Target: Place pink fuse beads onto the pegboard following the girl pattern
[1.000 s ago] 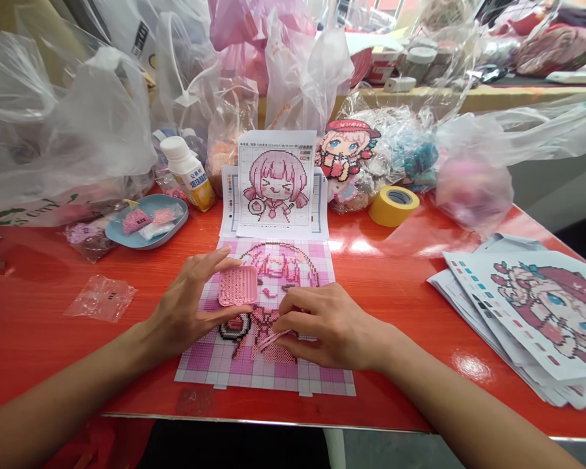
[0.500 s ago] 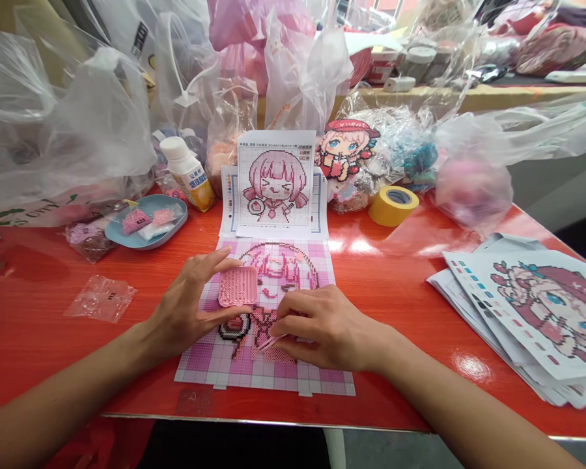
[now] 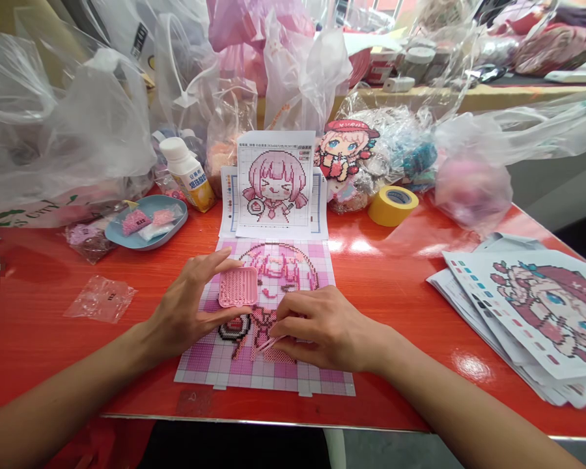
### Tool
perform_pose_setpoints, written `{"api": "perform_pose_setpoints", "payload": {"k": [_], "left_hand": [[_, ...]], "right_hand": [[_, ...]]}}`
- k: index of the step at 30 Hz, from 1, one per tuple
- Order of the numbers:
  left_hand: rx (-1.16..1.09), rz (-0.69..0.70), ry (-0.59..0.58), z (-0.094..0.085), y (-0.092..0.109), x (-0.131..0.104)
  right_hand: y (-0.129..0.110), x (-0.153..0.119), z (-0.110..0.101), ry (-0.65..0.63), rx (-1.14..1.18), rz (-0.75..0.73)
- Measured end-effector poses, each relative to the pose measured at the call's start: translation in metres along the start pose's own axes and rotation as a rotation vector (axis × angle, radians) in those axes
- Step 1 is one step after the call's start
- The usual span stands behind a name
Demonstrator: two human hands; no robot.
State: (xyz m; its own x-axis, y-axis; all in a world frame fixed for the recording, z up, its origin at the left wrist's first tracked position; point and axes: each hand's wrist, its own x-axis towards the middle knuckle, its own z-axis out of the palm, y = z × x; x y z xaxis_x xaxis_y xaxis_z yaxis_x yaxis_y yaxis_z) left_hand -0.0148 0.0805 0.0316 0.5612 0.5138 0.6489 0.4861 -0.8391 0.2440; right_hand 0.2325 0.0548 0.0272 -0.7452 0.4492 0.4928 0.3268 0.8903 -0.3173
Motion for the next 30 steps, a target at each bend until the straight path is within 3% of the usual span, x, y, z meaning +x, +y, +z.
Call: {"api": "perform_pose_setpoints", "payload": {"k": [23,30], "left_hand": [[-0.004,0.003,-0.010,0.0004,0.0005,-0.0001],[-0.013,0.006,-0.016,-0.0001,0.0011,-0.0014]], "right_hand": [[0.0003,0.0002,0.0006,0.032,0.010,0.004],[0.0016,-0.0005,-0.0005,0.098,-0.032,0.038]]}}
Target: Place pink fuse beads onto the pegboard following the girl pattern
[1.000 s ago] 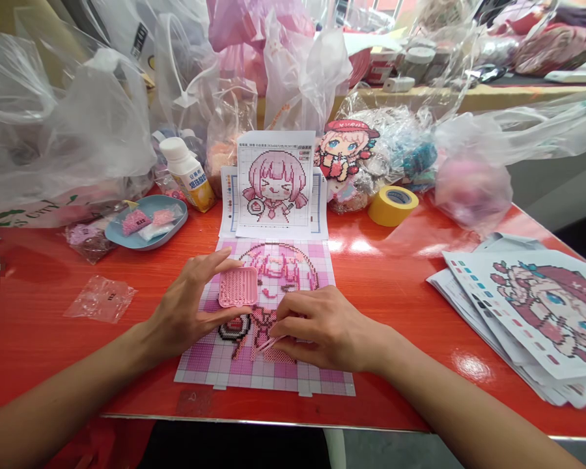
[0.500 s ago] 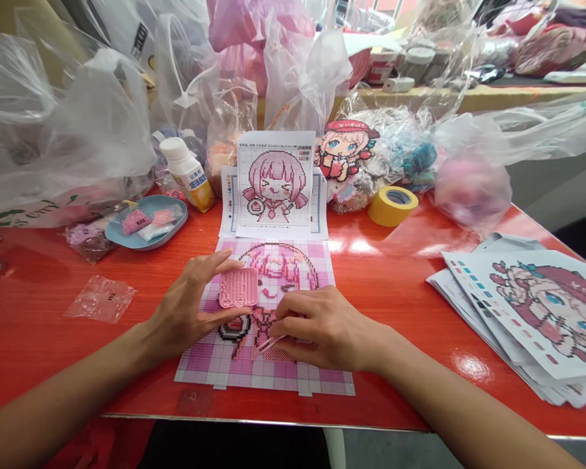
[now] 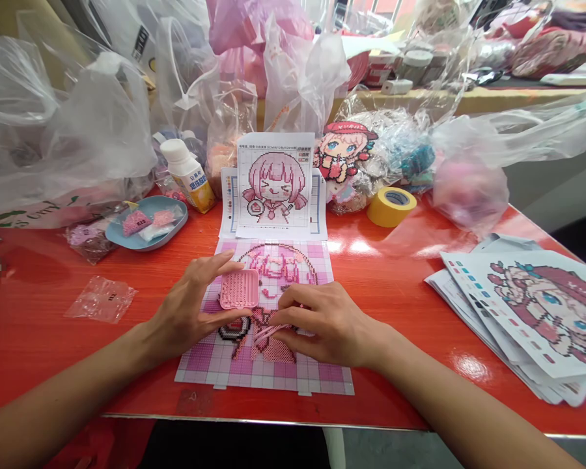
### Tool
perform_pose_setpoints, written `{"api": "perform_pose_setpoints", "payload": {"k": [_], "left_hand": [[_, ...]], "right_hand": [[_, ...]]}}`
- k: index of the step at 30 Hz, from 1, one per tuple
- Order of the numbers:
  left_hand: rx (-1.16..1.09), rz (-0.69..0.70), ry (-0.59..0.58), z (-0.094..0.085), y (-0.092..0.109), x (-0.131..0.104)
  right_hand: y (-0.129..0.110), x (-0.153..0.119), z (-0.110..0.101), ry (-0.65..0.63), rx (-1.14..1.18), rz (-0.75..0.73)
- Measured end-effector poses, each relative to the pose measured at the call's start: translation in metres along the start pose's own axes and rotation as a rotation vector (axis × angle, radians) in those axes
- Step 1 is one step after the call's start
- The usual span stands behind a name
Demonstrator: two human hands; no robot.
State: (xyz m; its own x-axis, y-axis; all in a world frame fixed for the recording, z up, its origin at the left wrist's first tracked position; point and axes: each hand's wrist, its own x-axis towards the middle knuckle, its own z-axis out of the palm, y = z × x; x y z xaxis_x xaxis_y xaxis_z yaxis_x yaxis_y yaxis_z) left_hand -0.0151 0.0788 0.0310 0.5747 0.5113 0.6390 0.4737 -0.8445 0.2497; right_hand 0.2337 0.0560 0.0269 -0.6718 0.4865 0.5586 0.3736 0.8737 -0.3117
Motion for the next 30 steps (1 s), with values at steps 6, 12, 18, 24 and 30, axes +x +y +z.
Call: {"api": "perform_pose_setpoints", "payload": {"k": [6,12,18,24,30], "left_hand": [[-0.013,0.020,0.004,0.0010,-0.0009,0.0001],[-0.026,0.037,0.011,0.0020,-0.0012,0.0007],[-0.047,0.061,-0.001,0.0011,-0.0002,0.0010],[-0.067,0.060,-0.028,0.0008,-0.0003,0.0000],[-0.081,0.067,-0.039,-0.0006,0.0006,0.0000]], "right_hand": [[-0.0001,0.0005,-0.0005,0.077,-0.062,0.025],[0.0008,0.0014,0.0005,0.152,-0.099,0.041],[0.0012,0.0013,0.0020,0.177,-0.134,0.086],[0.0031,0.0000,0.0040,0.161,-0.147,0.108],[0.0038,-0.0009,0.0053,0.146,-0.116,0.099]]}}
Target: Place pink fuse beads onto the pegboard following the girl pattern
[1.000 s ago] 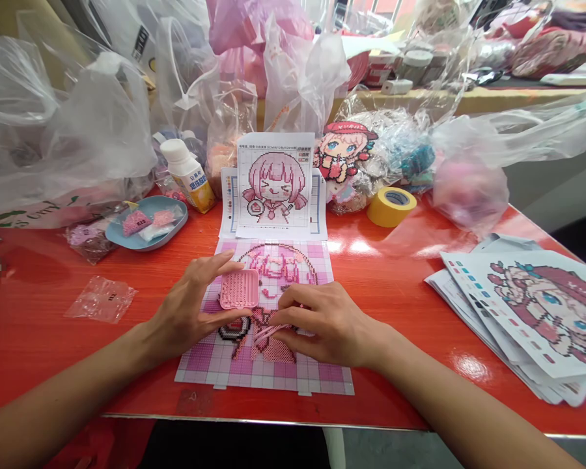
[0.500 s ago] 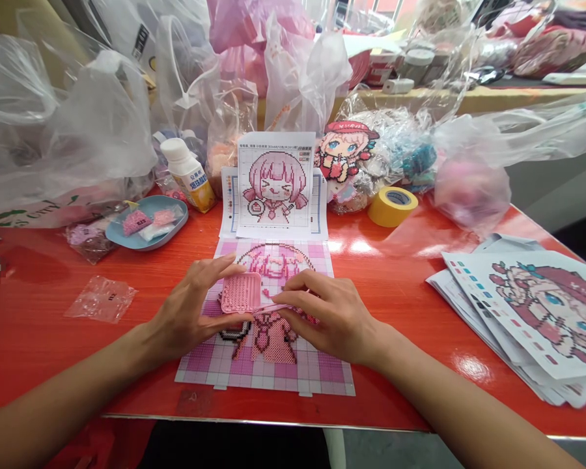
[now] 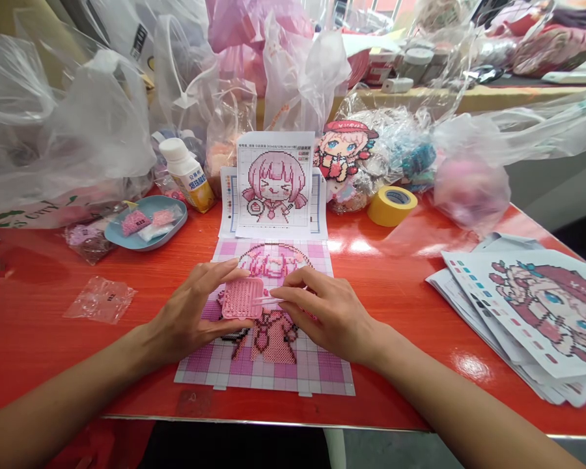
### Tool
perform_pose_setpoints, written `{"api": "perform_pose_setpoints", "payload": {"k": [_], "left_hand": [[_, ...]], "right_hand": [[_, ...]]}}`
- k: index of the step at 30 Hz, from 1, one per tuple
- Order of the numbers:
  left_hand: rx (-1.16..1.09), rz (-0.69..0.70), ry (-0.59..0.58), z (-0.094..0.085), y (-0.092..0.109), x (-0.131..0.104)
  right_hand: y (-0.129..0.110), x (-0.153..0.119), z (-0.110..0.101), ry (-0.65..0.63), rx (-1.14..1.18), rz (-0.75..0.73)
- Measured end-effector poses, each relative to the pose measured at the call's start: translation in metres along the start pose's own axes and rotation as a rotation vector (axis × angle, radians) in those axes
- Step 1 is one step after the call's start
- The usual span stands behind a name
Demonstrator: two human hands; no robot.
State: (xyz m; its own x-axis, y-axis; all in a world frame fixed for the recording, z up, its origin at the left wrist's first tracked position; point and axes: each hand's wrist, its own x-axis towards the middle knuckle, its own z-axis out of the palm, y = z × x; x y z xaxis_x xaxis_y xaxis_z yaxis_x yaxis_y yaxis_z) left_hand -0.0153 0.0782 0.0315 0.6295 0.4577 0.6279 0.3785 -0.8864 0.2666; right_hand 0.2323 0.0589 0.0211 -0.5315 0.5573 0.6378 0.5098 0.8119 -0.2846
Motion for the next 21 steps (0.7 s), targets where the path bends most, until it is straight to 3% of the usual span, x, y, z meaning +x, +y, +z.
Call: {"api": "perform_pose_setpoints", "payload": {"k": [21], "left_hand": [[-0.005,0.019,0.002,-0.0001,0.0016,0.0022]], "right_hand": [[-0.0008,0.0002,-0.0022,0.008,-0.057,-0.025]]}}
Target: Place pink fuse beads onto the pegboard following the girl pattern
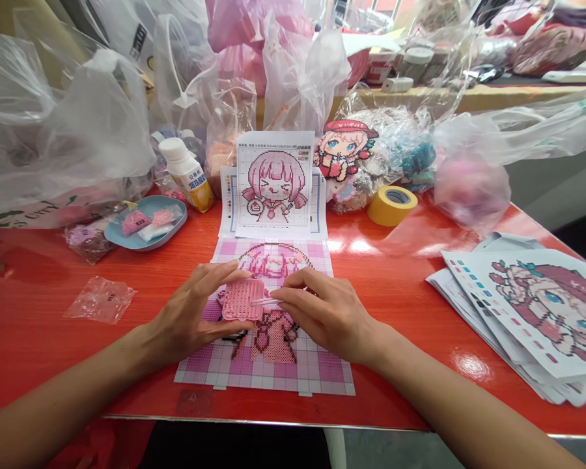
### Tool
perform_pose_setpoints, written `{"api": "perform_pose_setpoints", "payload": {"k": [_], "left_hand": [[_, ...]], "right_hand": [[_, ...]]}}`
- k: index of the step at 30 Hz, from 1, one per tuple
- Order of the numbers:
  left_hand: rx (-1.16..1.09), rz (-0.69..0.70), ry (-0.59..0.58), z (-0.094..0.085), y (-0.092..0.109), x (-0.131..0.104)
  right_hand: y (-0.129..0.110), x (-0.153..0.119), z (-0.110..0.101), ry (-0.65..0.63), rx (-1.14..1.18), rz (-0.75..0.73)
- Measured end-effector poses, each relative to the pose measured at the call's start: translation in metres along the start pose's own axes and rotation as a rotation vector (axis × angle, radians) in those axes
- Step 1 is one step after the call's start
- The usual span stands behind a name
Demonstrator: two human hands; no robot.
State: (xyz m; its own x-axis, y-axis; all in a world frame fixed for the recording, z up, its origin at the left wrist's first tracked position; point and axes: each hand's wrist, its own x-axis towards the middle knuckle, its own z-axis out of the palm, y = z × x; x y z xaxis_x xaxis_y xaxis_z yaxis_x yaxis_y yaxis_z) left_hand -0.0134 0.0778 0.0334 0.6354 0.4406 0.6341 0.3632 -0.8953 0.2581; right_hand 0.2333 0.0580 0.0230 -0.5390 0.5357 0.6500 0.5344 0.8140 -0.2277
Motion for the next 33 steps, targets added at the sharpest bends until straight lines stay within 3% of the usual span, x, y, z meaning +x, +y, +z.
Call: {"api": "perform_pose_setpoints", "payload": {"k": [22,33], "left_hand": [[0.003,0.000,-0.006,0.0001,0.0011,0.0006],[0.017,-0.039,-0.002,0.0020,-0.0031,-0.0026]], "right_hand": [[0.0010,-0.0030,0.0036,-0.023,0.000,0.002],[-0.0007,0.0042,-0.0062,0.025,0.047,-0.008]]}}
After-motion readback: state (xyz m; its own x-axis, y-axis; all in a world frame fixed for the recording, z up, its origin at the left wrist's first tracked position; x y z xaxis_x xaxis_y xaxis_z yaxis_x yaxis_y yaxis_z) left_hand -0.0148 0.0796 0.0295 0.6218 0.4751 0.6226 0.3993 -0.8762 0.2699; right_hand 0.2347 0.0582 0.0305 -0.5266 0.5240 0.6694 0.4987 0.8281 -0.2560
